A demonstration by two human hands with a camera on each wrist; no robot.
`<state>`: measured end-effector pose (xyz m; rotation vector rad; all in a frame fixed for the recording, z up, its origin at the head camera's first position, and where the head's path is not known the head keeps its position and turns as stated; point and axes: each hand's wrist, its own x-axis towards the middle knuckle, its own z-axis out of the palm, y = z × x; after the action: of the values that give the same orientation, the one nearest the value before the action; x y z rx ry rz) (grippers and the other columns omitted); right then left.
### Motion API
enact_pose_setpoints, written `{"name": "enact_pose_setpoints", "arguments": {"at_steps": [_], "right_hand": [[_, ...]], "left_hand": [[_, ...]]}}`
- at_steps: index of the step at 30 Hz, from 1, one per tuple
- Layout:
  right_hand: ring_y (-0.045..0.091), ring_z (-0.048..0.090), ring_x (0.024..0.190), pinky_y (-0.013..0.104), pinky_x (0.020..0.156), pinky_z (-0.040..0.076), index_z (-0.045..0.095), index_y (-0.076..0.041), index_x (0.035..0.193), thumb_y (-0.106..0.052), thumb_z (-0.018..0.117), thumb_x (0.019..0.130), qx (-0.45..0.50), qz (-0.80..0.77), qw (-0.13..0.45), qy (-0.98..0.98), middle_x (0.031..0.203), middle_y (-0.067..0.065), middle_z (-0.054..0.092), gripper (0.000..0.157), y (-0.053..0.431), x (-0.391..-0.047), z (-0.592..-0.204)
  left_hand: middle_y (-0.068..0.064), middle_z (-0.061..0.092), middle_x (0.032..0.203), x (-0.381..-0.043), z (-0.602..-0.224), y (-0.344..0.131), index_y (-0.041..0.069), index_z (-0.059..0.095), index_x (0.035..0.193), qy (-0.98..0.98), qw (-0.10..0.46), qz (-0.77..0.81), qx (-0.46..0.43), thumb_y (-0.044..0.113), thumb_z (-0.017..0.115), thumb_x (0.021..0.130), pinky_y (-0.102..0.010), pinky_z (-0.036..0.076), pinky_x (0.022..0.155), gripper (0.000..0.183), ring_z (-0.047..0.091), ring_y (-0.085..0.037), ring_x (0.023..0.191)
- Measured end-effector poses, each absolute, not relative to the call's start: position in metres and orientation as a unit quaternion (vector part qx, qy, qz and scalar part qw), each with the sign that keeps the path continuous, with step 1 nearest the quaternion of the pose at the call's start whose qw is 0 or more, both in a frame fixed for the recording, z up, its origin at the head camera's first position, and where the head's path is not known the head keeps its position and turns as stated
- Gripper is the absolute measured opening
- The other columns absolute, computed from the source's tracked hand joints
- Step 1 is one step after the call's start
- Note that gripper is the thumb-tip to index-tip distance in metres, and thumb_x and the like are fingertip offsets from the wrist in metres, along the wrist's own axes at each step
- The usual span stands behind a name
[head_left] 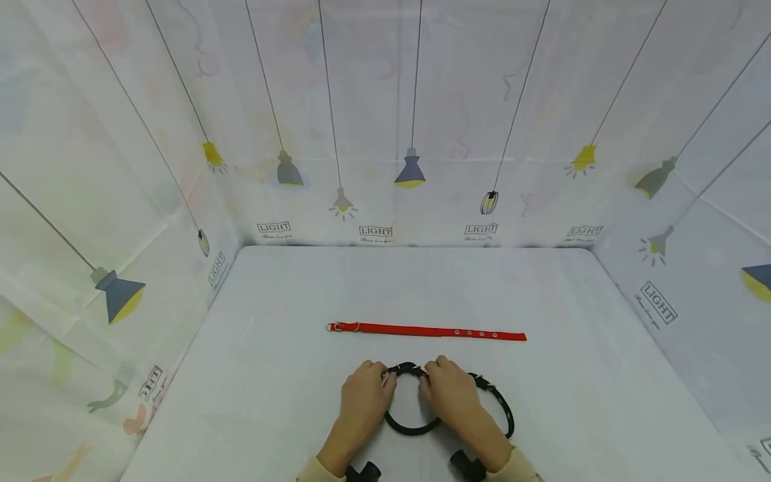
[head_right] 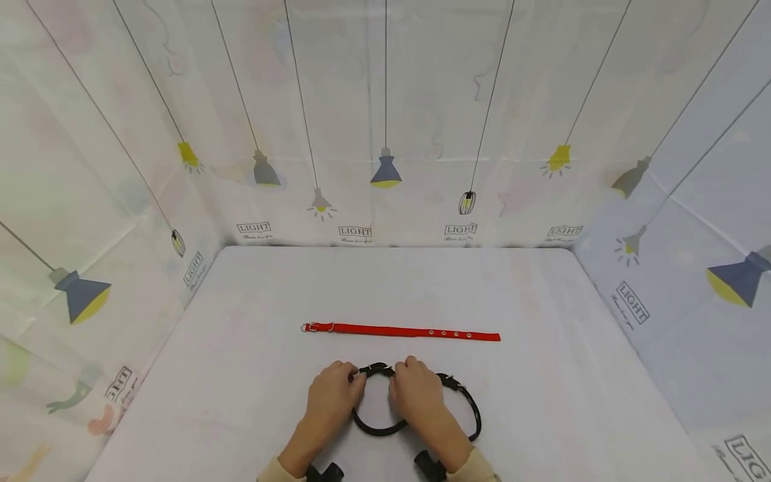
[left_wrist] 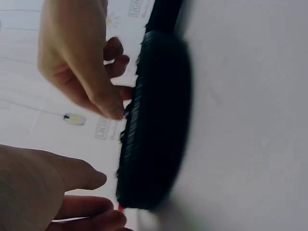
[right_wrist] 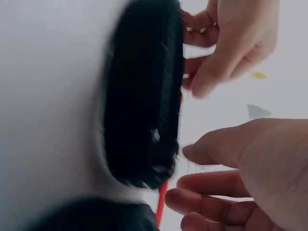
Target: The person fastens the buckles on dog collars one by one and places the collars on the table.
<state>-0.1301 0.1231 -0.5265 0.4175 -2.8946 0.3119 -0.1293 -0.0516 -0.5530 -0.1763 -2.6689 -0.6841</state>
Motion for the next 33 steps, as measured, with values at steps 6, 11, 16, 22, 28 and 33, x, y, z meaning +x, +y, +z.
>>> {"name": "enact_pose_setpoints", "arguments": {"at_steps": [6,11,16,22,28,33], "right_hand": [[0.026,0.067,0.09,0.038,0.066,0.058,0.071,-0.004,0.107,-0.024,0.073,0.09,0.115,0.124,0.104,-0.98,0.1,0.011,0.069,0.026,0.152,-0.146,-0.517],[0.03,0.063,0.092,0.041,0.068,0.058,0.07,0.0,0.108,-0.016,0.076,0.088,0.113,0.12,0.128,-0.978,0.102,0.016,0.066,0.027,0.194,-0.169,-0.521],[0.036,0.059,0.096,0.046,0.07,0.056,0.068,0.004,0.115,-0.006,0.071,0.09,0.098,0.074,0.107,-0.987,0.108,0.02,0.062,0.027,0.231,-0.191,-0.523],[0.043,0.055,0.109,0.056,0.08,0.054,0.064,0.004,0.124,0.0,0.062,0.093,0.072,0.053,0.039,-0.995,0.122,0.023,0.059,0.031,0.261,-0.21,-0.536],[0.039,0.057,0.099,0.055,0.078,0.053,0.069,-0.003,0.113,0.001,0.061,0.093,0.075,0.059,0.017,-0.995,0.109,0.019,0.062,0.021,0.276,-0.22,-0.545],[0.034,0.057,0.091,0.05,0.073,0.052,0.069,-0.006,0.103,-0.002,0.068,0.09,0.082,0.077,0.032,-0.993,0.097,0.014,0.061,0.013,0.281,-0.224,-0.543]], "left_hand": [[-0.002,0.072,0.085,-0.147,-0.533,-0.072,0.011,0.077,0.093,-0.956,0.19,-0.222,-0.034,0.028,0.075,0.088,-0.032,0.05,0.054,0.018,0.067,-0.018,0.072],[-0.012,0.067,0.117,-0.172,-0.529,-0.101,0.008,0.071,0.119,-0.97,0.167,-0.169,-0.052,0.026,0.072,0.092,-0.045,0.052,0.065,0.033,0.062,-0.033,0.099],[-0.014,0.056,0.138,-0.194,-0.529,-0.129,0.004,0.058,0.137,-0.988,0.11,-0.09,-0.063,0.019,0.067,0.095,-0.048,0.048,0.064,0.045,0.055,-0.036,0.104],[-0.012,0.058,0.138,-0.211,-0.537,-0.147,0.004,0.058,0.137,-0.994,0.057,-0.05,-0.082,0.008,0.066,0.092,-0.051,0.052,0.07,0.045,0.055,-0.036,0.11],[-0.011,0.065,0.123,-0.217,-0.544,-0.153,0.01,0.069,0.122,-0.995,0.046,-0.039,-0.076,0.013,0.065,0.097,-0.049,0.054,0.071,0.026,0.057,-0.033,0.104],[-0.011,0.065,0.109,-0.221,-0.545,-0.154,0.011,0.072,0.11,-0.993,0.084,-0.052,-0.071,0.018,0.072,0.092,-0.044,0.055,0.064,0.019,0.057,-0.03,0.094]]}}
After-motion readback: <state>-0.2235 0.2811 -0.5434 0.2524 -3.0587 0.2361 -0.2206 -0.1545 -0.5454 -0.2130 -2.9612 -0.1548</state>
